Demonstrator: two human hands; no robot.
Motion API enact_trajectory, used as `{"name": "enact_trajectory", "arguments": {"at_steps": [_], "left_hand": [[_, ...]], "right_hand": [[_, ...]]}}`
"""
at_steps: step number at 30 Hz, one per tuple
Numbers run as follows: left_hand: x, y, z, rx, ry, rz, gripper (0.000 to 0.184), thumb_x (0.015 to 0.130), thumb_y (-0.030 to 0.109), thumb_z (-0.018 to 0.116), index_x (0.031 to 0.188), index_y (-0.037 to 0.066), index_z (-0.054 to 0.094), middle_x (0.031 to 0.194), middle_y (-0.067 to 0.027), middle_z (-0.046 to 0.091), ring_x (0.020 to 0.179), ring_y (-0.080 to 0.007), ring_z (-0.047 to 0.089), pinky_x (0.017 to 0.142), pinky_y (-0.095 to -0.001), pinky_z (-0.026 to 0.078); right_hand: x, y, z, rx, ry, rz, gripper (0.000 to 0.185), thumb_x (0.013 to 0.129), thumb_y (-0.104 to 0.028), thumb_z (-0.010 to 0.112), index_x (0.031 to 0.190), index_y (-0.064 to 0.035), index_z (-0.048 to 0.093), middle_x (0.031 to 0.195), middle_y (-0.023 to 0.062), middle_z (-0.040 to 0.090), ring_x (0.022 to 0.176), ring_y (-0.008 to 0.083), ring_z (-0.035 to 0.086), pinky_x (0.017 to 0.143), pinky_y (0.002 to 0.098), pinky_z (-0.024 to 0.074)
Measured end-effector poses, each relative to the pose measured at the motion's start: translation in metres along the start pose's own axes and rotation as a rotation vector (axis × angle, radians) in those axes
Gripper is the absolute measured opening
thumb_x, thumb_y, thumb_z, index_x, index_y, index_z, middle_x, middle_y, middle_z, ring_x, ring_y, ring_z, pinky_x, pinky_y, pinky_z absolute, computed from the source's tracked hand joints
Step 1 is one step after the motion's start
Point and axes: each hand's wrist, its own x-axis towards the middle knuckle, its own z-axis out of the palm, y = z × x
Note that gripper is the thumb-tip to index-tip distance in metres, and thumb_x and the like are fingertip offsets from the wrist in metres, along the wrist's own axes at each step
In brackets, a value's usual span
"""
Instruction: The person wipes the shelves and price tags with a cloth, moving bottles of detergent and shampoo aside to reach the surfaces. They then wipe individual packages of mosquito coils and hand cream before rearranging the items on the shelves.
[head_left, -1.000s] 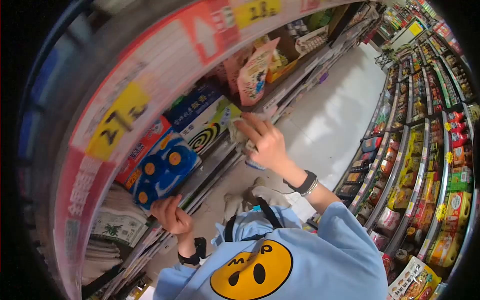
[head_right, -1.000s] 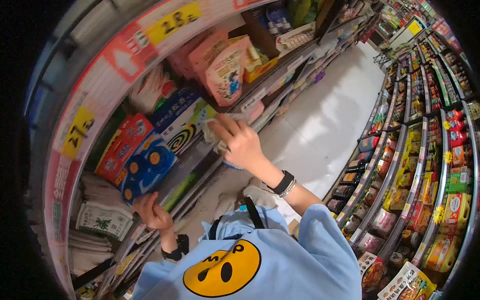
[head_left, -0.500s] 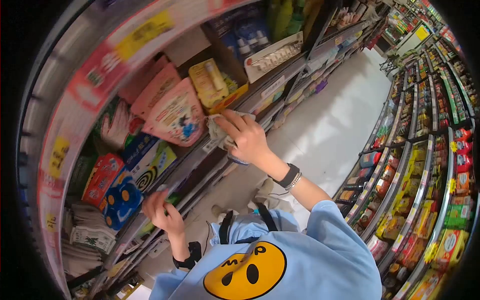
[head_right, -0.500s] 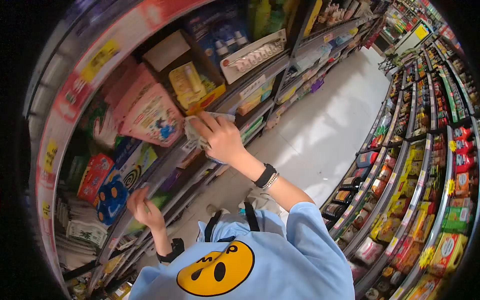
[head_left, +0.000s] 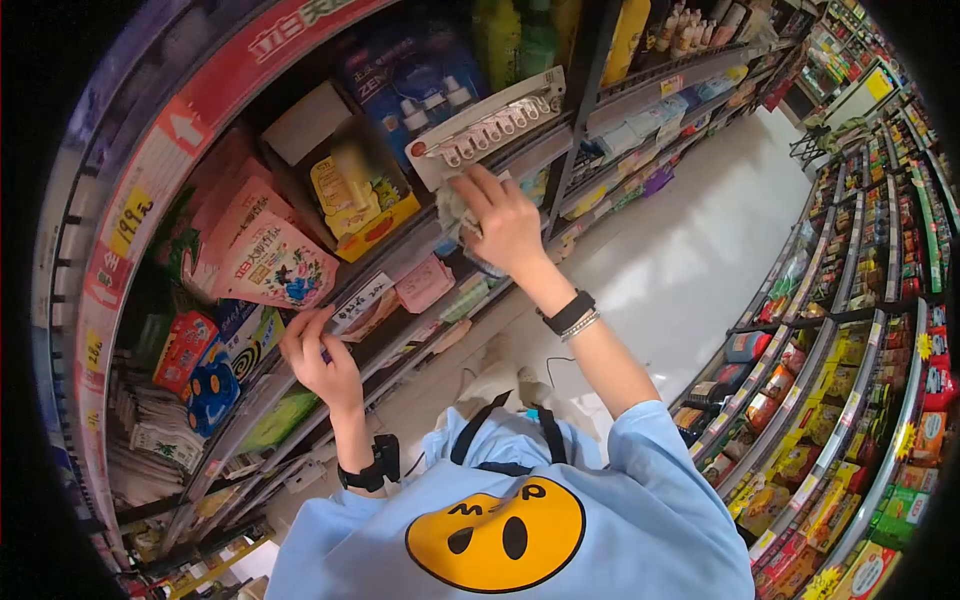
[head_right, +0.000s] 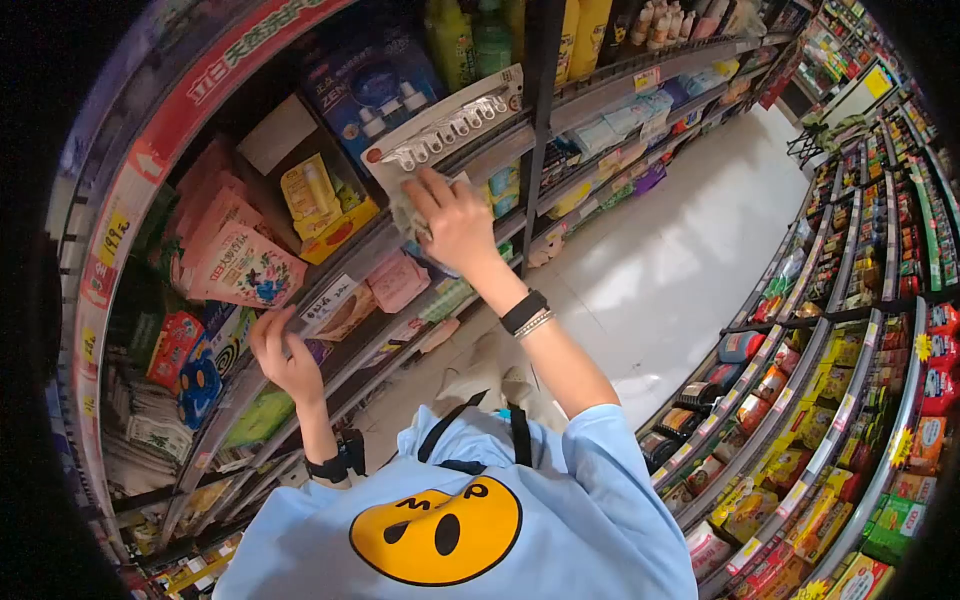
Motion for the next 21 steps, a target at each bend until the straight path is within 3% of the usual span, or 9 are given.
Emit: {"name": "enact_trajectory", "arguments": {"at_steps": [9, 14, 19, 21], "left_hand": [[0.019, 0.041, 0.062, -0.105, 0.003, 0.003, 0.028, 0.069, -0.009, 0.051, 0.088, 0.004, 0.067, 0.092, -0.0097, 0.059, 0.091, -0.0278, 0.053, 0.082, -0.0371, 0.04], [0.032, 0.059, 0.104, -0.025, 0.0, 0.089, 0.029, 0.07, -0.007, 0.052, 0.091, 0.005, 0.068, 0.093, -0.0091, 0.058, 0.089, -0.0269, 0.052, 0.08, -0.0352, 0.039], [0.032, 0.061, 0.14, -0.027, 0.053, -0.09, 0.028, 0.072, -0.003, 0.051, 0.092, 0.007, 0.068, 0.094, -0.0091, 0.056, 0.09, -0.027, 0.05, 0.081, -0.038, 0.038], [0.032, 0.058, 0.153, 0.18, 0.118, -0.017, 0.025, 0.072, -0.001, 0.05, 0.088, 0.007, 0.068, 0.092, -0.0092, 0.056, 0.088, -0.0269, 0.05, 0.08, -0.0383, 0.038]], "right_hand": [[0.015, 0.104, -0.027, -0.134, 0.036, 0.092, 0.067, 0.055, -0.009, 0.07, 0.12, -0.0115, 0.053, 0.124, 0.0076, 0.053, 0.089, 0.0316, 0.057, 0.073, 0.0373, 0.0509], [0.02, 0.15, -0.033, -0.124, 0.003, 0.035, 0.073, 0.052, -0.009, 0.074, 0.121, -0.0121, 0.051, 0.124, 0.0068, 0.052, 0.084, 0.0321, 0.056, 0.072, 0.04, 0.0499], [0.018, 0.126, -0.028, 0.087, -0.04, 0.176, 0.073, 0.056, -0.013, 0.073, 0.125, -0.0094, 0.05, 0.129, 0.0115, 0.049, 0.085, 0.0342, 0.055, 0.074, 0.0401, 0.0494], [0.008, 0.116, -0.015, 0.112, -0.025, 0.014, 0.065, 0.063, -0.017, 0.069, 0.125, -0.0087, 0.051, 0.134, 0.012, 0.047, 0.082, 0.0314, 0.056, 0.073, 0.0378, 0.0496]]}}
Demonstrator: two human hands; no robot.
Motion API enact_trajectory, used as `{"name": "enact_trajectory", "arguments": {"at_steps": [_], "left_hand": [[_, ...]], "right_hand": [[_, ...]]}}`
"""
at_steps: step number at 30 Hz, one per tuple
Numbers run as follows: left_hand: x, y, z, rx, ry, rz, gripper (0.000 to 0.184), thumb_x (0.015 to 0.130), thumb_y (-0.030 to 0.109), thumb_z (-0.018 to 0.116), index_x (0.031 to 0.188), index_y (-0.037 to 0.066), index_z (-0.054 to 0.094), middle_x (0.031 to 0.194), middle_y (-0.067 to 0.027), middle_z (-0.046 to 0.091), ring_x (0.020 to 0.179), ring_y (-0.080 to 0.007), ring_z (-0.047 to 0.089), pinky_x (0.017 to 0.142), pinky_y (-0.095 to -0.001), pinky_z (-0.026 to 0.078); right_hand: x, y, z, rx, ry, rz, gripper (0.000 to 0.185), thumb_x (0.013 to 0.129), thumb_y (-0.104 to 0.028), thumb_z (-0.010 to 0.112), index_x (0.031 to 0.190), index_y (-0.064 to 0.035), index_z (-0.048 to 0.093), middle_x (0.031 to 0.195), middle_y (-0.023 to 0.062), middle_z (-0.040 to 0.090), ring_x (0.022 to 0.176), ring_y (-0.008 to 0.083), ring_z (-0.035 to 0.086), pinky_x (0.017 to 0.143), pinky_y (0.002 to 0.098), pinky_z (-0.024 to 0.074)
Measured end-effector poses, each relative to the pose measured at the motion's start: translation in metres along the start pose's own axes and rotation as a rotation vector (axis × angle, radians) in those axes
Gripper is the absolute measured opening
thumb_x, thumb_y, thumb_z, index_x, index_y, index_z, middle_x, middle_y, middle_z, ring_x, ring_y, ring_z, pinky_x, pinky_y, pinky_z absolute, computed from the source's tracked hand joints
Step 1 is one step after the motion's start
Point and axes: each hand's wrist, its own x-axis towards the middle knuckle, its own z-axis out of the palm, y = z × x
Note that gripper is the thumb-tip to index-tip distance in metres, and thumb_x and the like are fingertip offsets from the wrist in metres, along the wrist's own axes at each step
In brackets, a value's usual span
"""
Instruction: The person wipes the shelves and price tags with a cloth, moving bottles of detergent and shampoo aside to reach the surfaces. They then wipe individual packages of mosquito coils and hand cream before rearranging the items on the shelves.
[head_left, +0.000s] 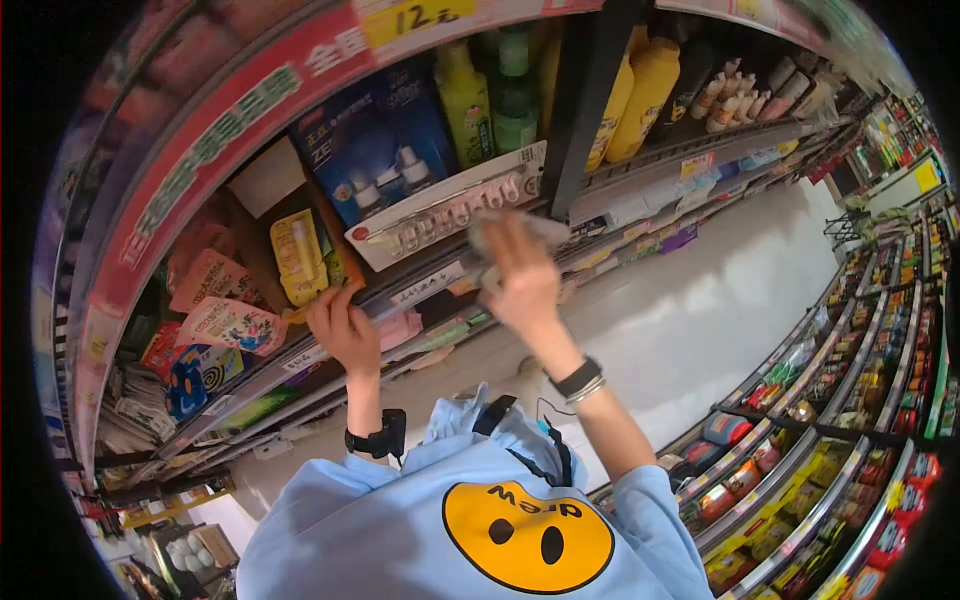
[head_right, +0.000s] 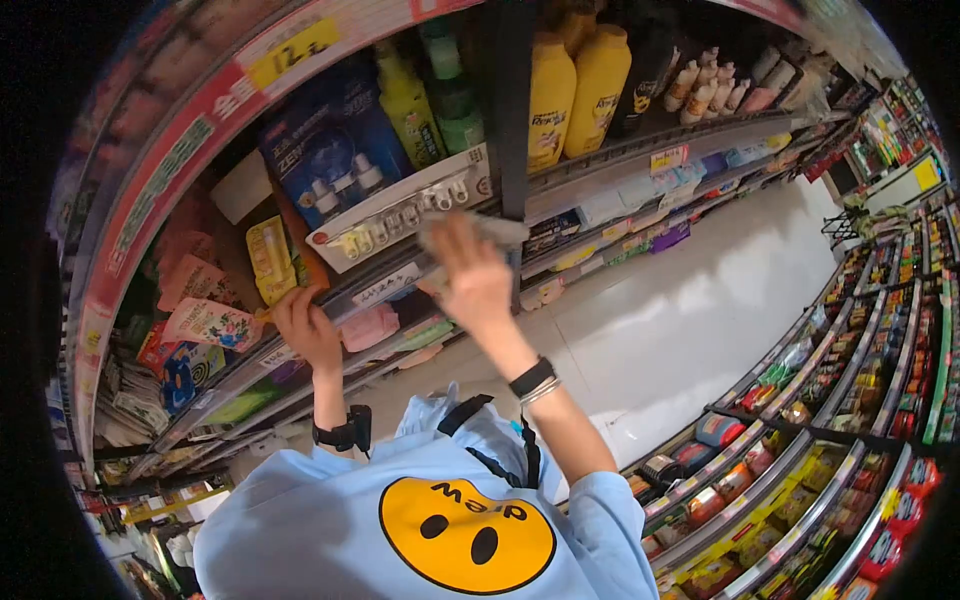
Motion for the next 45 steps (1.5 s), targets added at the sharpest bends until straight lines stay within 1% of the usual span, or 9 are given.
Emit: {"name": "enact_trajectory", "arguments": {"at_steps": [3, 6, 11, 22, 30, 37, 41, 43, 45], "left_hand": [[-0.006, -0.004, 0.007, 0.094, 0.043, 0.024, 0.022, 0.078, -0.001, 0.047, 0.088, 0.005, 0.066, 0.091, -0.0107, 0.055, 0.088, -0.0278, 0.051, 0.08, -0.0385, 0.04], [-0.004, -0.007, 0.017, 0.145, 0.146, 0.083, 0.021, 0.072, 0.001, 0.051, 0.079, 0.01, 0.067, 0.083, -0.0065, 0.055, 0.081, -0.026, 0.049, 0.075, -0.0376, 0.037], [-0.011, -0.019, 0.025, 0.221, 0.181, 0.088, 0.019, 0.071, 0.001, 0.051, 0.075, 0.012, 0.066, 0.081, -0.0048, 0.055, 0.079, -0.0253, 0.05, 0.073, -0.0368, 0.037], [-0.011, -0.019, 0.028, 0.225, 0.23, 0.112, 0.018, 0.075, 0.004, 0.05, 0.077, 0.014, 0.065, 0.083, -0.0046, 0.056, 0.08, -0.0247, 0.051, 0.072, -0.0362, 0.036], [-0.01, -0.017, 0.029, 0.236, 0.235, 0.141, 0.019, 0.078, 0.001, 0.048, 0.079, 0.012, 0.065, 0.082, -0.0057, 0.058, 0.078, -0.0262, 0.052, 0.072, -0.0372, 0.037], [-0.009, -0.015, 0.026, 0.269, 0.193, 0.156, 0.02, 0.077, 0.0, 0.046, 0.078, 0.01, 0.063, 0.078, -0.0059, 0.06, 0.07, -0.0272, 0.053, 0.068, -0.0377, 0.037], [-0.013, -0.024, 0.028, 0.289, 0.203, 0.141, 0.019, 0.076, 0.001, 0.046, 0.077, 0.009, 0.063, 0.079, -0.006, 0.06, 0.07, -0.0273, 0.053, 0.067, -0.0376, 0.036], [-0.013, -0.023, 0.026, 0.291, 0.18, 0.132, 0.018, 0.075, 0.001, 0.046, 0.077, 0.009, 0.062, 0.075, -0.0062, 0.059, 0.07, -0.0274, 0.053, 0.067, -0.0374, 0.036], [-0.013, -0.022, 0.018, 0.308, 0.13, 0.092, 0.017, 0.076, 0.001, 0.047, 0.078, 0.008, 0.062, 0.078, -0.0073, 0.059, 0.073, -0.0279, 0.053, 0.068, -0.0381, 0.037]], "right_hand": [[-0.01, -0.024, 0.01, 0.063, -0.111, 0.01, 0.058, 0.067, -0.019, 0.063, 0.123, -0.0097, 0.054, 0.136, 0.0104, 0.046, 0.077, 0.0273, 0.057, 0.07, 0.0354, 0.0498], [-0.007, -0.014, 0.014, 0.085, -0.016, -0.043, 0.063, 0.057, -0.014, 0.062, 0.12, -0.0079, 0.058, 0.13, 0.0125, 0.051, 0.069, 0.0265, 0.055, 0.066, 0.0342, 0.0503], [-0.014, 0.047, -0.005, 0.074, -0.05, 0.08, 0.064, 0.059, -0.008, 0.067, 0.122, 0.0009, 0.054, 0.134, 0.0197, 0.045, 0.087, 0.0352, 0.057, 0.073, 0.0392, 0.0476], [-0.034, 0.01, 0.025, 0.047, -0.096, 0.096, 0.08, 0.056, -0.008, 0.071, 0.129, 0.0056, 0.042, 0.14, 0.0241, 0.035, 0.096, 0.0395, 0.051, 0.084, 0.0432, 0.0439], [-0.066, 0.046, 0.03, 0.164, -0.162, -0.116, 0.054, 0.062, -0.011, 0.061, 0.116, -0.0027, 0.057, 0.133, 0.0082, 0.049, 0.08, 0.0265, 0.053, 0.073, 0.0355, 0.0443], [-0.047, 0.065, -0.024, 0.279, 0.319, 0.283, 0.044, 0.067, -0.001, 0.06, 0.111, -0.003, 0.06, 0.115, 0.0126, 0.06, 0.092, 0.0302, 0.057, 0.08, 0.0387, 0.0439], [0.009, 0.081, -0.056, 0.251, 0.38, 0.217, 0.045, 0.066, 0.0, 0.06, 0.111, -0.0014, 0.06, 0.113, 0.0124, 0.061, 0.093, 0.0324, 0.057, 0.082, 0.0401, 0.0439], [0.03, 0.091, -0.063, 0.22, 0.104, 0.052, 0.052, 0.064, -0.003, 0.064, 0.116, -0.0009, 0.055, 0.117, 0.0127, 0.057, 0.096, 0.0328, 0.055, 0.083, 0.0389, 0.0448], [0.036, 0.092, -0.06, 0.217, -0.004, 0.086, 0.057, 0.063, -0.005, 0.066, 0.118, -0.0013, 0.053, 0.121, 0.0125, 0.054, 0.096, 0.0325, 0.055, 0.083, 0.0386, 0.0456]]}}
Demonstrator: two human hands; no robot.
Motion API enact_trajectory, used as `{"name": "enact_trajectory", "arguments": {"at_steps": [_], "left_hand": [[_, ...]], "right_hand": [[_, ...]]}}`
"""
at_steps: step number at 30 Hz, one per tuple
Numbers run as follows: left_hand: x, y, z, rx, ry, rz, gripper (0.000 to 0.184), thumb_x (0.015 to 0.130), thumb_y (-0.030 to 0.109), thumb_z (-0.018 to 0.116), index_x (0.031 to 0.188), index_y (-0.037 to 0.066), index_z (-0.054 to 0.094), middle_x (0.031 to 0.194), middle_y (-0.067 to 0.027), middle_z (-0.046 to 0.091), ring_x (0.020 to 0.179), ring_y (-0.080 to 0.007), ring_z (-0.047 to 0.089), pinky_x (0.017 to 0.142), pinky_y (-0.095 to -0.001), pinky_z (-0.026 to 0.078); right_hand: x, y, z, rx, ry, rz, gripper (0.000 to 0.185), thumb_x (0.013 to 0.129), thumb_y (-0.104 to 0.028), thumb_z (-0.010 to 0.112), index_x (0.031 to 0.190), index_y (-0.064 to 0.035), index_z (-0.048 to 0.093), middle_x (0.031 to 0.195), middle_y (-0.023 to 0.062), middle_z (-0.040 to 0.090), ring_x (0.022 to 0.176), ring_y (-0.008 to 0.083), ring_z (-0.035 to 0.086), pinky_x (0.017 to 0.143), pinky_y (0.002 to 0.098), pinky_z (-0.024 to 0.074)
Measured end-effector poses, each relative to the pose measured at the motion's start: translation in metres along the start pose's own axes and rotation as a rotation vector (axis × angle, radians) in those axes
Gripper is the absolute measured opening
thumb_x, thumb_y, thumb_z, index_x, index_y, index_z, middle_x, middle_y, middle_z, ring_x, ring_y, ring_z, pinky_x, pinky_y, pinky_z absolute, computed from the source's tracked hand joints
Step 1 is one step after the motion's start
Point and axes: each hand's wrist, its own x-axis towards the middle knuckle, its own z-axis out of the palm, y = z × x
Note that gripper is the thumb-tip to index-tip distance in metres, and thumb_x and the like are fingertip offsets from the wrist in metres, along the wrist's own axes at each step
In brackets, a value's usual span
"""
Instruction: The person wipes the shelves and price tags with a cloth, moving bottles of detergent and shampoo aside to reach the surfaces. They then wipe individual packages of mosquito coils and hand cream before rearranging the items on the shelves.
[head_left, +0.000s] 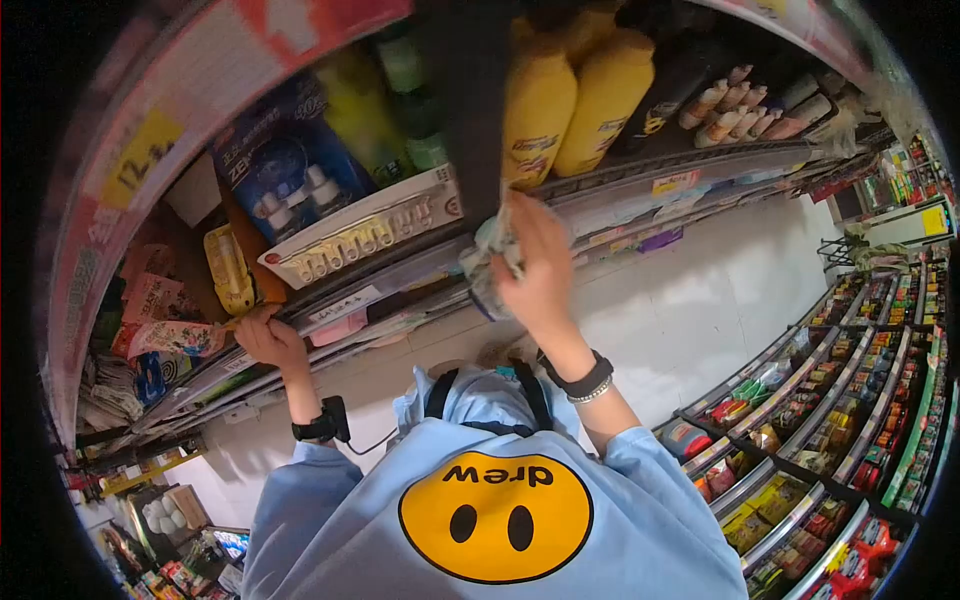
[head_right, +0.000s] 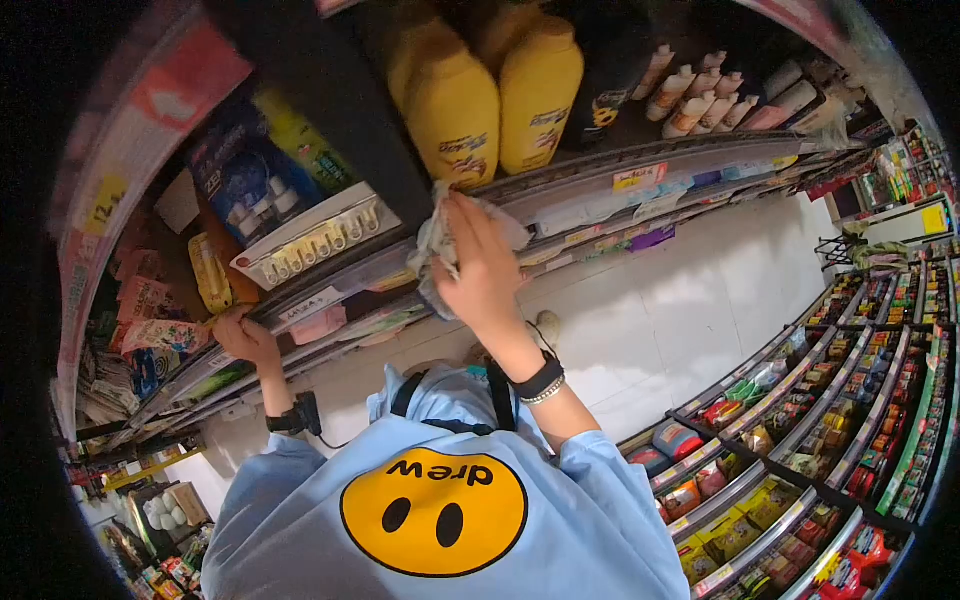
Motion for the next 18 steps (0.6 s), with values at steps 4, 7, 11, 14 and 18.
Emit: {"name": "enact_trajectory", "arguments": {"at_steps": [4, 7, 11, 14, 18], "left_hand": [[0.014, 0.03, -0.013, 0.059, -0.076, -0.069, 0.02, 0.076, -0.003, 0.047, 0.085, 0.004, 0.063, 0.087, -0.0105, 0.056, 0.085, -0.0292, 0.053, 0.072, -0.0394, 0.039], [0.028, 0.085, -0.021, 0.155, 0.022, -0.183, 0.025, 0.074, -0.008, 0.048, 0.09, 0.003, 0.064, 0.095, -0.0126, 0.055, 0.092, -0.0299, 0.052, 0.075, -0.0388, 0.041], [0.025, 0.145, -0.012, 0.04, -0.013, -0.178, 0.027, 0.072, -0.01, 0.049, 0.089, 0.003, 0.065, 0.097, -0.0136, 0.055, 0.092, -0.0289, 0.054, 0.076, -0.0386, 0.042], [0.041, 0.21, 0.003, -0.138, -0.126, -0.064, 0.023, 0.071, -0.006, 0.051, 0.087, 0.003, 0.065, 0.094, -0.0124, 0.061, 0.092, -0.0288, 0.055, 0.082, -0.0392, 0.042], [0.065, 0.274, 0.037, -0.331, -0.277, -0.047, 0.028, 0.068, -0.006, 0.051, 0.091, 0.003, 0.065, 0.096, -0.0102, 0.063, 0.091, -0.0283, 0.057, 0.083, -0.0386, 0.042]], "right_hand": [[0.011, 0.008, -0.004, -0.04, -0.206, 0.001, 0.072, 0.058, -0.012, 0.072, 0.124, -0.0027, 0.046, 0.129, 0.0119, 0.045, 0.095, 0.0311, 0.053, 0.08, 0.0384, 0.0477], [0.017, 0.015, -0.011, -0.024, -0.289, -0.017, 0.065, 0.058, -0.01, 0.071, 0.12, -0.004, 0.05, 0.125, 0.0138, 0.048, 0.099, 0.033, 0.053, 0.081, 0.0386, 0.049], [0.023, 0.026, -0.02, -0.037, -0.346, -0.079, 0.067, 0.057, -0.011, 0.072, 0.119, -0.0048, 0.05, 0.123, 0.0118, 0.047, 0.096, 0.031, 0.053, 0.076, 0.0382, 0.0502], [0.029, 0.04, -0.031, -0.069, -0.362, -0.088, 0.068, 0.055, -0.011, 0.072, 0.119, -0.0063, 0.051, 0.123, 0.0102, 0.047, 0.096, 0.0289, 0.053, 0.075, 0.0373, 0.0505], [0.027, 0.057, -0.04, -0.081, -0.41, -0.201, 0.073, 0.052, -0.011, 0.073, 0.121, -0.0081, 0.051, 0.127, 0.0092, 0.046, 0.091, 0.0269, 0.055, 0.072, 0.0347, 0.0509]]}}
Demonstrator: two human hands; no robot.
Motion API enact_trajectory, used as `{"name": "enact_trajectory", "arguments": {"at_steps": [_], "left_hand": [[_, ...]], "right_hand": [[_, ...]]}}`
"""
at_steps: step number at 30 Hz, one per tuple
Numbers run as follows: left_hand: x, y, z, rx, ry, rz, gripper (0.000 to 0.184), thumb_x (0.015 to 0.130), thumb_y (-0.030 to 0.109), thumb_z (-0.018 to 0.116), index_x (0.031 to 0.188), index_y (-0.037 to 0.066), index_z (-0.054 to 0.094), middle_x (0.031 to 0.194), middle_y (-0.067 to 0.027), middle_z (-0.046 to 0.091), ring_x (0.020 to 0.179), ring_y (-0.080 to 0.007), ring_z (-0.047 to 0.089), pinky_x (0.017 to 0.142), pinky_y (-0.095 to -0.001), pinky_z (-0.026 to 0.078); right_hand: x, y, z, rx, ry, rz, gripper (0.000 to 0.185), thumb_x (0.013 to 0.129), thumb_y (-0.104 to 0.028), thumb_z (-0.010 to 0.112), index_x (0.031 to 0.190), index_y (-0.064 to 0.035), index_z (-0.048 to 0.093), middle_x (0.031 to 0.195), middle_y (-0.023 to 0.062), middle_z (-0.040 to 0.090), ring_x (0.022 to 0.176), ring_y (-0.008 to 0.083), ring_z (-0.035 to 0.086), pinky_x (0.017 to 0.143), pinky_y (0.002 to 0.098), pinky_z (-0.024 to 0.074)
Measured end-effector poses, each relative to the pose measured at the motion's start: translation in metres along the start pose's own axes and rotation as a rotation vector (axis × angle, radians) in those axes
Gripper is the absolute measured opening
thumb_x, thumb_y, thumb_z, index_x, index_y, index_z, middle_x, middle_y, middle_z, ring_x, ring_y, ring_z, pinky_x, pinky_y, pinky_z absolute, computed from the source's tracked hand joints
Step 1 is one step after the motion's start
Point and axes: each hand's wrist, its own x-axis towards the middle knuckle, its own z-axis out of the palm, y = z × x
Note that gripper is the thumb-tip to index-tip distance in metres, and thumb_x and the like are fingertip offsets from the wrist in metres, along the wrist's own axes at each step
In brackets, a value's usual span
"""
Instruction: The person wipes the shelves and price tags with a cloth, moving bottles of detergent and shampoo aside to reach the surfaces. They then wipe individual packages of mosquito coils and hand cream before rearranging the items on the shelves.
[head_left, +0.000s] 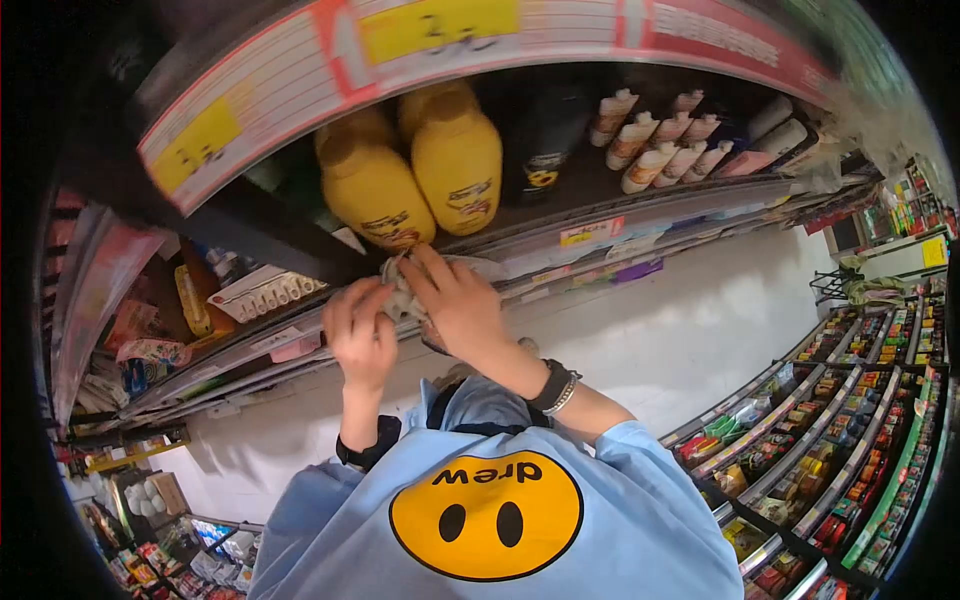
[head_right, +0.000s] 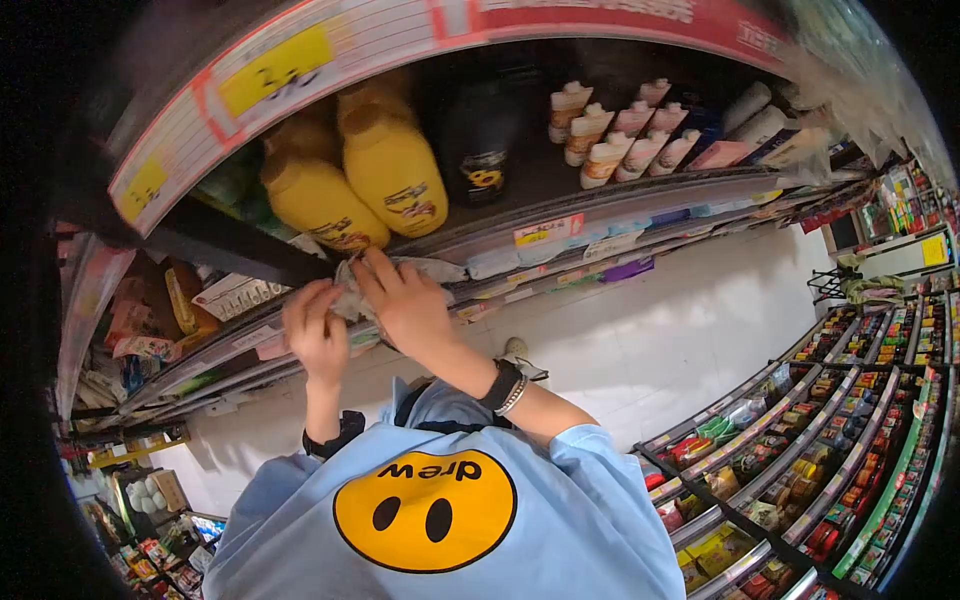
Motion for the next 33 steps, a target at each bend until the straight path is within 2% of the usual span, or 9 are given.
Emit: {"name": "enact_trajectory", "arguments": {"at_steps": [6, 9, 11, 14, 17, 19, 21, 28, 33], "left_hand": [[0.004, 0.022, 0.029, 0.049, -0.098, 0.04, 0.035, 0.069, 0.001, 0.054, 0.102, 0.005, 0.065, 0.108, -0.0072, 0.062, 0.097, -0.027, 0.057, 0.084, -0.0366, 0.04], [0.001, 0.026, 0.034, 0.099, -0.102, 0.004, 0.039, 0.07, 0.0, 0.054, 0.108, 0.005, 0.063, 0.111, -0.0086, 0.061, 0.101, -0.0279, 0.056, 0.087, -0.0373, 0.039], [0.001, 0.028, 0.036, 0.114, -0.11, -0.019, 0.041, 0.071, 0.0, 0.053, 0.111, 0.004, 0.061, 0.112, -0.0095, 0.06, 0.103, -0.0284, 0.055, 0.088, -0.0376, 0.038], [0.001, 0.036, 0.038, 0.112, -0.085, -0.101, 0.041, 0.073, -0.001, 0.053, 0.113, 0.004, 0.059, 0.115, -0.011, 0.058, 0.105, -0.0298, 0.053, 0.088, -0.0388, 0.038], [0.001, 0.039, 0.041, 0.146, -0.087, -0.12, 0.037, 0.075, -0.002, 0.052, 0.111, 0.002, 0.059, 0.114, -0.0117, 0.058, 0.105, -0.0316, 0.053, 0.089, -0.0397, 0.037], [-0.005, 0.033, 0.045, 0.124, -0.059, -0.144, 0.033, 0.076, -0.001, 0.053, 0.108, 0.001, 0.058, 0.112, -0.0126, 0.057, 0.104, -0.0325, 0.052, 0.09, -0.04, 0.037], [-0.005, 0.035, 0.048, 0.145, -0.039, -0.144, 0.032, 0.076, -0.001, 0.053, 0.107, 0.001, 0.058, 0.111, -0.0128, 0.057, 0.104, -0.0327, 0.051, 0.089, -0.0403, 0.037], [0.0, 0.038, 0.053, 0.208, 0.003, -0.15, 0.033, 0.075, 0.0, 0.054, 0.107, 0.002, 0.058, 0.107, -0.0123, 0.056, 0.099, -0.0319, 0.051, 0.084, -0.042, 0.037], [-0.004, 0.034, 0.056, 0.238, 0.0, -0.147, 0.034, 0.074, 0.001, 0.055, 0.107, 0.004, 0.058, 0.105, -0.0111, 0.056, 0.098, -0.0311, 0.051, 0.084, -0.0418, 0.037]], "right_hand": [[-0.013, 0.021, -0.005, 0.056, -0.02, -0.034, 0.072, 0.051, -0.009, 0.071, 0.12, -0.0095, 0.052, 0.132, 0.0091, 0.045, 0.091, 0.0254, 0.057, 0.072, 0.0338, 0.0511], [-0.014, 0.031, -0.013, 0.226, 0.056, 0.036, 0.062, 0.054, -0.006, 0.069, 0.115, -0.0095, 0.056, 0.128, 0.0103, 0.048, 0.092, 0.0262, 0.057, 0.074, 0.0343, 0.0512], [-0.018, 0.042, -0.03, 0.39, 0.298, 0.101, 0.048, 0.059, -0.004, 0.068, 0.106, -0.0094, 0.06, 0.12, 0.011, 0.053, 0.091, 0.0275, 0.058, 0.075, 0.0356, 0.0506], [-0.018, 0.055, -0.052, 0.441, 0.456, 0.135, 0.042, 0.061, -0.005, 0.065, 0.103, -0.0096, 0.06, 0.111, 0.0089, 0.056, 0.09, 0.0305, 0.057, 0.073, 0.0375, 0.0497], [-0.003, 0.055, -0.067, 0.361, 0.475, 0.059, 0.041, 0.061, -0.008, 0.068, 0.101, -0.0106, 0.061, 0.105, 0.0081, 0.057, 0.091, 0.0294, 0.056, 0.073, 0.0375, 0.0486], [0.001, 0.049, -0.05, 0.304, 0.415, 0.014, 0.037, 0.064, -0.011, 0.066, 0.101, -0.0093, 0.061, 0.106, 0.0076, 0.057, 0.09, 0.0263, 0.056, 0.072, 0.0357, 0.0482], [0.003, 0.04, -0.028, 0.226, 0.209, -0.01, 0.047, 0.057, -0.009, 0.07, 0.103, -0.0078, 0.061, 0.109, 0.0072, 0.057, 0.09, 0.0245, 0.056, 0.071, 0.0341, 0.0489], [0.004, 0.039, -0.003, 0.144, 0.231, -0.03, 0.046, 0.062, -0.012, 0.064, 0.108, -0.0049, 0.058, 0.112, 0.0052, 0.055, 0.089, 0.0222, 0.053, 0.068, 0.0331, 0.0487], [0.006, 0.044, -0.011, 0.157, 0.098, -0.028, 0.046, 0.063, -0.01, 0.062, 0.108, -0.0052, 0.058, 0.109, 0.0048, 0.055, 0.089, 0.0226, 0.053, 0.068, 0.0335, 0.049]]}}
